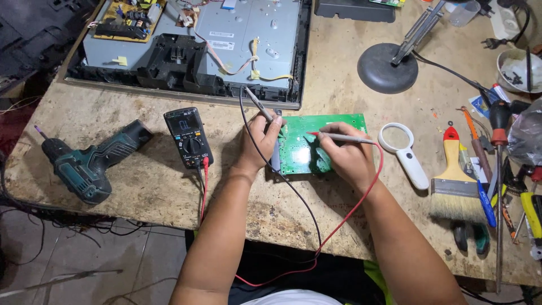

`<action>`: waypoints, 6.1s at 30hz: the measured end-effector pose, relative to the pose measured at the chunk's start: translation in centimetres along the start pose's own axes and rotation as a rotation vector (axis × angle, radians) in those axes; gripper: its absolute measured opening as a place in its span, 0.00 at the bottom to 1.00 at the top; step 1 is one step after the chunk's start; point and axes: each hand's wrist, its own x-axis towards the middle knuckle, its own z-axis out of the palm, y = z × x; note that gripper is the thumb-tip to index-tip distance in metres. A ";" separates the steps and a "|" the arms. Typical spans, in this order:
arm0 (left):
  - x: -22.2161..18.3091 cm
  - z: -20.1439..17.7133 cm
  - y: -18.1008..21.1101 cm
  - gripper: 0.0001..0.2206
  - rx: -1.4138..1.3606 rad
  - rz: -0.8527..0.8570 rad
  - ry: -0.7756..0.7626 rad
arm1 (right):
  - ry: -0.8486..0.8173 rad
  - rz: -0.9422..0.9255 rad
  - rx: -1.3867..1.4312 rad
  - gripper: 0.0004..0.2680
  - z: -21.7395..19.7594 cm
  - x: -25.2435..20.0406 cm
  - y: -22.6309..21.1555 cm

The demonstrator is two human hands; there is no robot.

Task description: A person is diagnosing a television circuit board using a magnifying glass and a digital multimeter on a repair bench.

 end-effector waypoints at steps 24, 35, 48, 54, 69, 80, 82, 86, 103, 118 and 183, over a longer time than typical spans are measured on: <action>-1.1 -1.0 3.7 0.11 0.252 -0.160 0.313 | 0.040 -0.030 -0.411 0.10 -11.5 2.4 5.1; -0.4 -3.1 2.8 0.09 0.222 0.316 0.127 | 0.043 -0.010 -0.630 0.09 -11.4 3.7 9.6; -3.6 -6.4 9.8 0.21 0.616 -0.045 -0.602 | -0.110 0.148 -0.633 0.14 -6.8 4.1 8.5; -3.8 -7.7 5.7 0.17 0.826 -0.161 -0.514 | -0.149 0.169 -0.668 0.14 -6.9 3.3 6.1; -0.5 -3.1 7.6 0.07 0.022 -0.189 0.113 | 0.410 -0.122 0.129 0.07 -8.4 2.7 3.6; 0.5 -1.0 4.2 0.11 0.216 0.412 0.362 | 0.390 0.206 1.103 0.14 -6.8 4.7 7.8; 0.3 -0.7 4.0 0.10 0.183 0.390 0.381 | 0.394 0.246 1.110 0.12 -6.3 4.4 6.4; 0.2 0.4 1.0 0.09 -0.443 -0.001 0.381 | 0.377 0.224 1.077 0.15 -5.5 4.7 7.5; -0.1 0.7 -0.2 0.31 -0.986 -0.431 0.284 | 0.331 0.097 0.781 0.14 -4.2 4.3 7.2; 0.0 -0.1 3.7 0.37 -0.818 -0.267 0.156 | 0.425 -0.017 -0.003 0.31 -2.3 2.4 4.5; 0.3 -1.5 4.0 0.45 -0.608 -0.264 0.097 | 0.192 -0.041 -0.024 0.42 -3.4 1.9 2.1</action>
